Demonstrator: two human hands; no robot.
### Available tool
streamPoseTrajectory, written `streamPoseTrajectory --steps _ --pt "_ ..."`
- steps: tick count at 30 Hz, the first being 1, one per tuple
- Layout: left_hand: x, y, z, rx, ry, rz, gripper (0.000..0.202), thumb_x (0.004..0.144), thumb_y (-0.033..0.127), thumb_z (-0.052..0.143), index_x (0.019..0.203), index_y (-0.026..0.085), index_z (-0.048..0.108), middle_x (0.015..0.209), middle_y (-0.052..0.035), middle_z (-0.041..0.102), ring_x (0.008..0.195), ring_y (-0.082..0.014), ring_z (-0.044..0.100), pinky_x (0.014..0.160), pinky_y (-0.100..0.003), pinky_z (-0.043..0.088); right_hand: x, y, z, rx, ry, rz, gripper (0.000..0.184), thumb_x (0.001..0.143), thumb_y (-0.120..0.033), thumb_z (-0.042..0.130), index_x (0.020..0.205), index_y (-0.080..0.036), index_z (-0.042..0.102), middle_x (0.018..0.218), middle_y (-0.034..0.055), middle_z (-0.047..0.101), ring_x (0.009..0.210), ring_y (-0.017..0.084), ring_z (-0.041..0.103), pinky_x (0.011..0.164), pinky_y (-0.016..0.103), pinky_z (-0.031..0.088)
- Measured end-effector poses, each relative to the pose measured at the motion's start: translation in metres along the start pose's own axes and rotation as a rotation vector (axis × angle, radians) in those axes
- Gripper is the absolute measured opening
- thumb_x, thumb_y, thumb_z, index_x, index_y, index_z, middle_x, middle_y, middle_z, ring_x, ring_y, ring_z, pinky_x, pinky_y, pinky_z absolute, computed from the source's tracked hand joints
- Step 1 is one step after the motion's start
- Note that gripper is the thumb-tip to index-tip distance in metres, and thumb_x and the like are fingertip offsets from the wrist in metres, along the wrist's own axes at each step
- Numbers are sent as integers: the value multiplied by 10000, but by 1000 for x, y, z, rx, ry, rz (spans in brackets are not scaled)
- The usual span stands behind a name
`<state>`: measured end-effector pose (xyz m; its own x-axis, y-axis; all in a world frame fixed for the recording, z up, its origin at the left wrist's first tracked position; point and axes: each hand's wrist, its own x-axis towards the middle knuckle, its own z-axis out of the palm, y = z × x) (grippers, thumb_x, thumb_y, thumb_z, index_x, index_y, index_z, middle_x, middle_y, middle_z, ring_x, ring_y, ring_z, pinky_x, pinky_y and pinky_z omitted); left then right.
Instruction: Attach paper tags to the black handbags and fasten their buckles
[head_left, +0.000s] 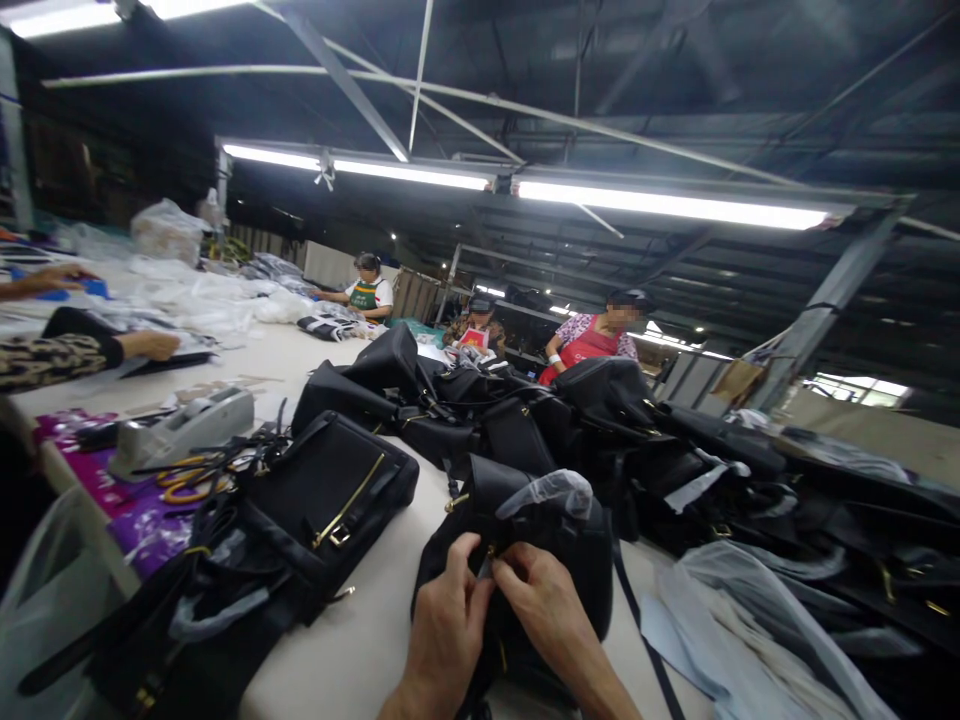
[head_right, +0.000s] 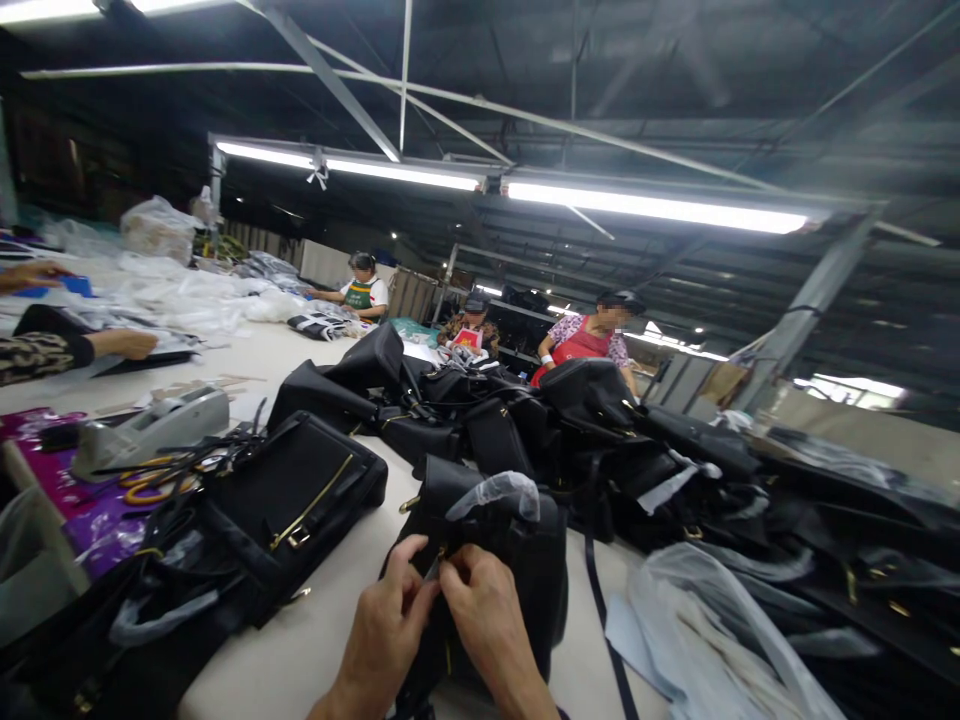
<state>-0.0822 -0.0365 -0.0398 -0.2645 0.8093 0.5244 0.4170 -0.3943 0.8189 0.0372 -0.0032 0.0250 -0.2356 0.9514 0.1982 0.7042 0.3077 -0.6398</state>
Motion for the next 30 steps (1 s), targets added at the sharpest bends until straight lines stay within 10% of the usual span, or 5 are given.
streamPoseTrajectory --steps 5,16,23,30 --pt "0 -9 0 62 -11 268 302 923 216 441 1134 217 658 934 -87 767 840 -205 732 770 -266 569 -2 7 -3 30 8 -59 244 833 -319 478 687 -191 626 704 52 685 691 211 626 650 289 403" --pt "7 17 4 -605 -75 -594 410 632 514 727 779 150 605 507 23 605 408 -116 569 399 -185 424 -11 10 0 175 -28 60 274 863 -390 467 799 -202 655 665 23 673 526 172 626 483 241 439" --pt "4 23 2 -412 -47 -428 284 747 438 639 813 161 645 543 21 597 463 -119 569 454 -198 461 -11 16 -3 251 35 32 237 807 -393 530 703 -196 612 647 17 632 579 154 590 483 232 389" --pt "-5 20 3 -232 -83 -311 232 848 361 522 839 177 663 632 -20 646 548 -152 608 516 -221 486 -8 4 3 713 -208 353 521 570 -673 678 560 -204 450 427 -115 321 322 16 207 340 195 102"
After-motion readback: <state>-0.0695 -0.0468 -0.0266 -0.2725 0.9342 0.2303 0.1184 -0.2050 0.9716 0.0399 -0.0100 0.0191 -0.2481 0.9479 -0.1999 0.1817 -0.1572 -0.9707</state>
